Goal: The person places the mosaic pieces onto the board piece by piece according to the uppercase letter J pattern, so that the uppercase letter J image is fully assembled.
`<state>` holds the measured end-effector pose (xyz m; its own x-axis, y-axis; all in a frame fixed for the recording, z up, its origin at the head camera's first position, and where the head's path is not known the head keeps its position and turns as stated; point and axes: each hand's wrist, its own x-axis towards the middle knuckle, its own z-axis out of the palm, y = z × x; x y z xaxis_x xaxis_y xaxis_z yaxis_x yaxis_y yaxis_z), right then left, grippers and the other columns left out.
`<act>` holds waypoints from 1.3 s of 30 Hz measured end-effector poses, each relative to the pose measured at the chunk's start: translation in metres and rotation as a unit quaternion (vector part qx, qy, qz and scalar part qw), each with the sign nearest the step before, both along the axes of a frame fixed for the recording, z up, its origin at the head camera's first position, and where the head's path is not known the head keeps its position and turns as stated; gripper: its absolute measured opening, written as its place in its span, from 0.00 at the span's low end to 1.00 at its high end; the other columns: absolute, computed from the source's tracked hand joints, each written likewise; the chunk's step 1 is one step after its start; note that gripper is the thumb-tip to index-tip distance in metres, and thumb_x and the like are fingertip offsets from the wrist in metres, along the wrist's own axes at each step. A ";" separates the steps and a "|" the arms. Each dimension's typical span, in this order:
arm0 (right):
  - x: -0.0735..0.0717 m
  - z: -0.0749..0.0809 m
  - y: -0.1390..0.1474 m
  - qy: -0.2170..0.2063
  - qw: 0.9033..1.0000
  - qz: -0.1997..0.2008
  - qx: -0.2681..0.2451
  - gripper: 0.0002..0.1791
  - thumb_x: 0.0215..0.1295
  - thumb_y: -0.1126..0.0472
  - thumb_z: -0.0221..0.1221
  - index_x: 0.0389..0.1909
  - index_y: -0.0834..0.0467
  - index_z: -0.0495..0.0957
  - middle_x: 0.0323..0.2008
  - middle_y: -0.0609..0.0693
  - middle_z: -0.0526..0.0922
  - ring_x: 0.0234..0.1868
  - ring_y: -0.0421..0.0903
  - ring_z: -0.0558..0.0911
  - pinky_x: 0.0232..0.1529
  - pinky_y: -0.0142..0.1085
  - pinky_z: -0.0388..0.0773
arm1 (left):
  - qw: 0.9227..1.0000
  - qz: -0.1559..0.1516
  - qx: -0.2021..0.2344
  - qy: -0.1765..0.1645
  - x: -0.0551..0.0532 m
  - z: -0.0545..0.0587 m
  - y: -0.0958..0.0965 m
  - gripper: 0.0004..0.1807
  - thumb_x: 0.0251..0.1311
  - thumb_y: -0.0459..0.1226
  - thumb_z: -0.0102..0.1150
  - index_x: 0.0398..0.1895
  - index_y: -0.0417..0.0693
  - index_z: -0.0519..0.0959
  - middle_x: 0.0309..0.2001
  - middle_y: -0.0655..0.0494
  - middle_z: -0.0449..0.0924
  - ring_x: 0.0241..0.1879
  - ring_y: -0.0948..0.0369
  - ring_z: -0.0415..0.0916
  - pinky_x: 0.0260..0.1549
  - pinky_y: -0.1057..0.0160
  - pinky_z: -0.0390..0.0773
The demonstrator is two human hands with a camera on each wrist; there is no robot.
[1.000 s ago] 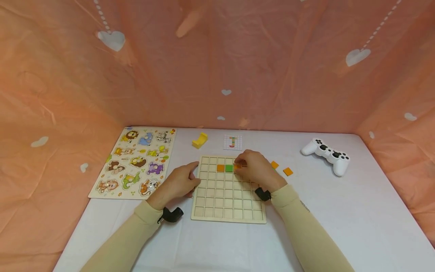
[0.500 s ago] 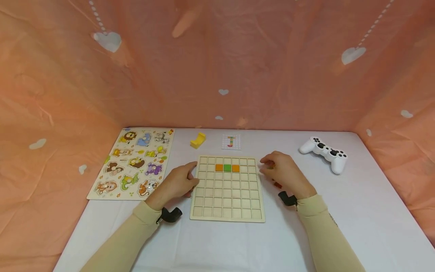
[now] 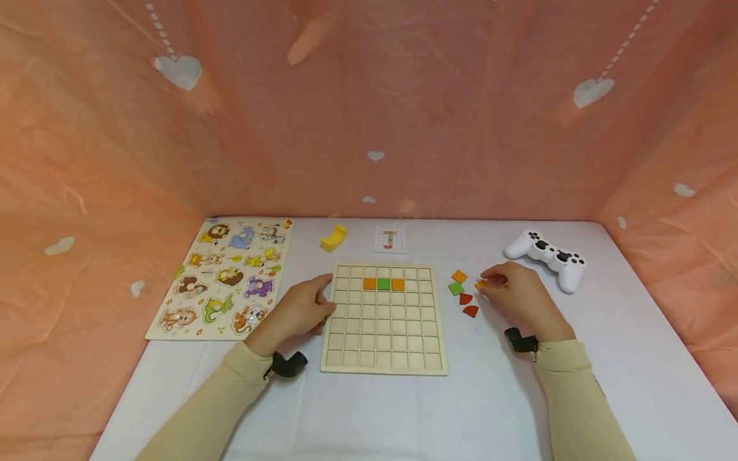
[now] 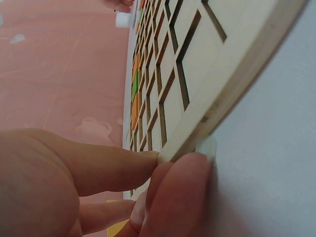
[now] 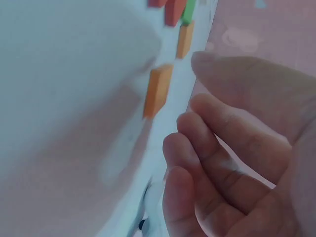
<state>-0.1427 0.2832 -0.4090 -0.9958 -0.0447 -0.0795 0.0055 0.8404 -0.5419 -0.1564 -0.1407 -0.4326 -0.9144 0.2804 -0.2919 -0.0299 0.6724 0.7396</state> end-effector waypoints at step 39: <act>-0.005 -0.009 0.007 -0.021 1.000 -0.002 0.019 0.16 0.70 0.58 0.68 0.53 0.62 0.88 0.48 0.59 0.89 0.48 0.54 0.83 0.53 0.49 0.82 | 1.000 0.002 -0.011 -0.001 -0.002 -0.003 -0.001 0.40 0.74 0.35 0.63 0.86 0.44 0.60 0.35 0.50 0.79 0.22 0.59 0.81 0.25 0.62 0.83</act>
<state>-0.1475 0.2899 -0.4178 -0.9917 -0.0369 -0.1232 0.0313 0.8599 -0.5096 -0.1586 -0.1418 -0.4352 -0.9144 0.2709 -0.3008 -0.0341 0.6890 0.7240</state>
